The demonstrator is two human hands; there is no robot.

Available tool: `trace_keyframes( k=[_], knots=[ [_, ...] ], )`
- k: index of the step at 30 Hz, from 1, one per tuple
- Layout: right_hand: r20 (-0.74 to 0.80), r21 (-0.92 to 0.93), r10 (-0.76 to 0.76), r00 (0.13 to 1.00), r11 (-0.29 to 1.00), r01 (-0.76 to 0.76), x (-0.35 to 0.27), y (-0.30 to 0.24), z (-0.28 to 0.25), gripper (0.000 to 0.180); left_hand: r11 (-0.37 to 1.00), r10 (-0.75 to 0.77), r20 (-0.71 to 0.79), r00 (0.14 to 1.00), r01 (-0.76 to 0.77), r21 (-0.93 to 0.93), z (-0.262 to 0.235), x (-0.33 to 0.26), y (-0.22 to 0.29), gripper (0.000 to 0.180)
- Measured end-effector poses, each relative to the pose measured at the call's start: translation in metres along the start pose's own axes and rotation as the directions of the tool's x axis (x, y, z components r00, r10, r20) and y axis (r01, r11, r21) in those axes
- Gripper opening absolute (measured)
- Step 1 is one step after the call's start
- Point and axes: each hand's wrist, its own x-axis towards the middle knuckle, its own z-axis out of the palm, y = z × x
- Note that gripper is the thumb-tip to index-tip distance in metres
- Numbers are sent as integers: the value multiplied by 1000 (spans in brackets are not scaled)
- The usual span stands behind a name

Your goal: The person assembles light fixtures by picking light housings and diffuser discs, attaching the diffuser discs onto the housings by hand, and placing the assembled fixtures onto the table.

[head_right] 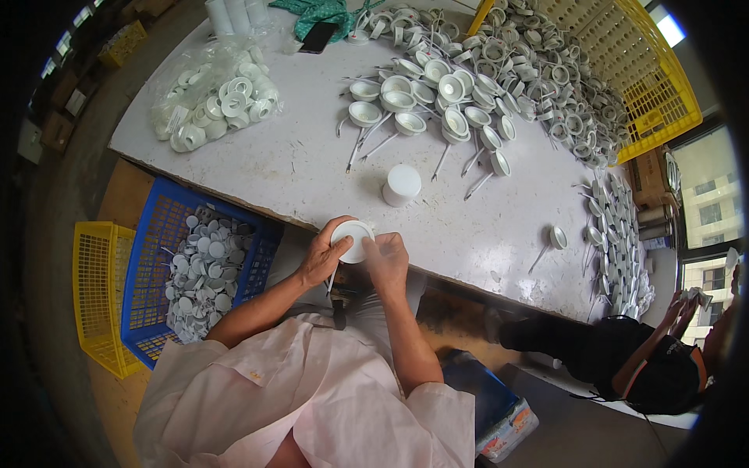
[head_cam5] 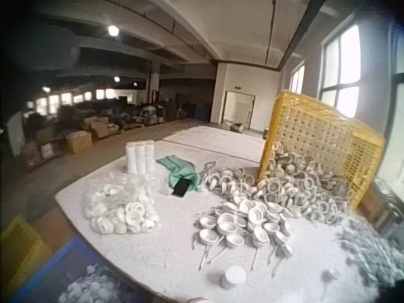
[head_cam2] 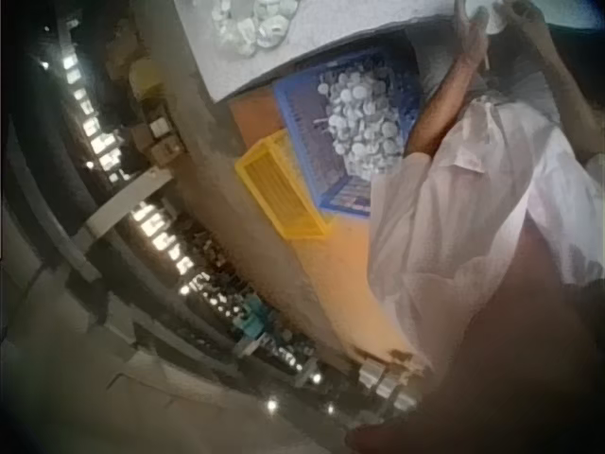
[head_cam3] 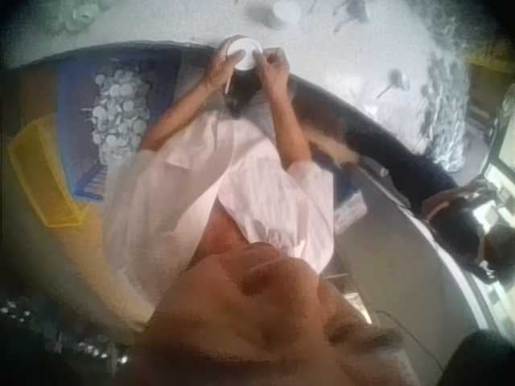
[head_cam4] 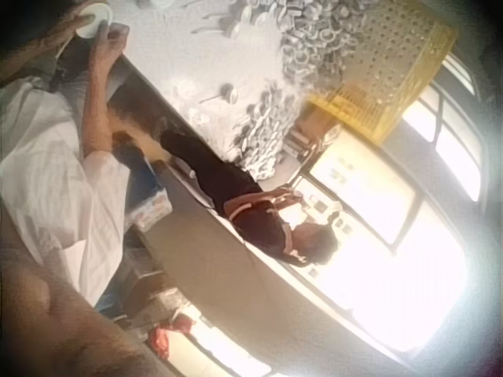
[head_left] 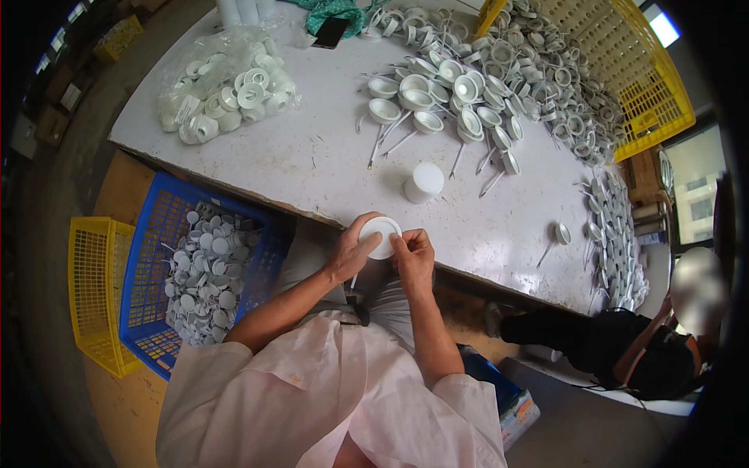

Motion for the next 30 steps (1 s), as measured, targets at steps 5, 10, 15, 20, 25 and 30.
trace_keyframes(
  k=[5, 10, 15, 20, 25, 30],
  knots=[
    [-22, -72, 8, 1000, 997, -10, 5, 2, 3, 24, 996, 59, 28, 998, -60, 60, -1, 1, 7, 40],
    [-43, -194, -88, 995, 978, 78, 9, 12, -2, 28, 997, 39, 56, 998, -42, 69, 1, 4, 9, 42],
    [1, -183, -125, 992, 975, 123, 12, 21, -7, 31, 991, 100, 53, 994, -105, 84, 2, 3, 2, 40],
    [-155, -334, -308, 939, 911, 244, 28, -10, -65, 25, 965, -141, -209, 968, 87, -248, -53, -14, 15, 35],
    [-483, -841, -734, 478, 540, -19, 75, -32, -222, 24, 936, -164, -512, 843, -31, -351, -163, -66, -9, 35],
    [-631, -770, -526, 570, 337, -542, 90, -12, -295, 29, 947, -270, -698, 664, 51, -318, -252, -126, -89, 38]
  ],
)
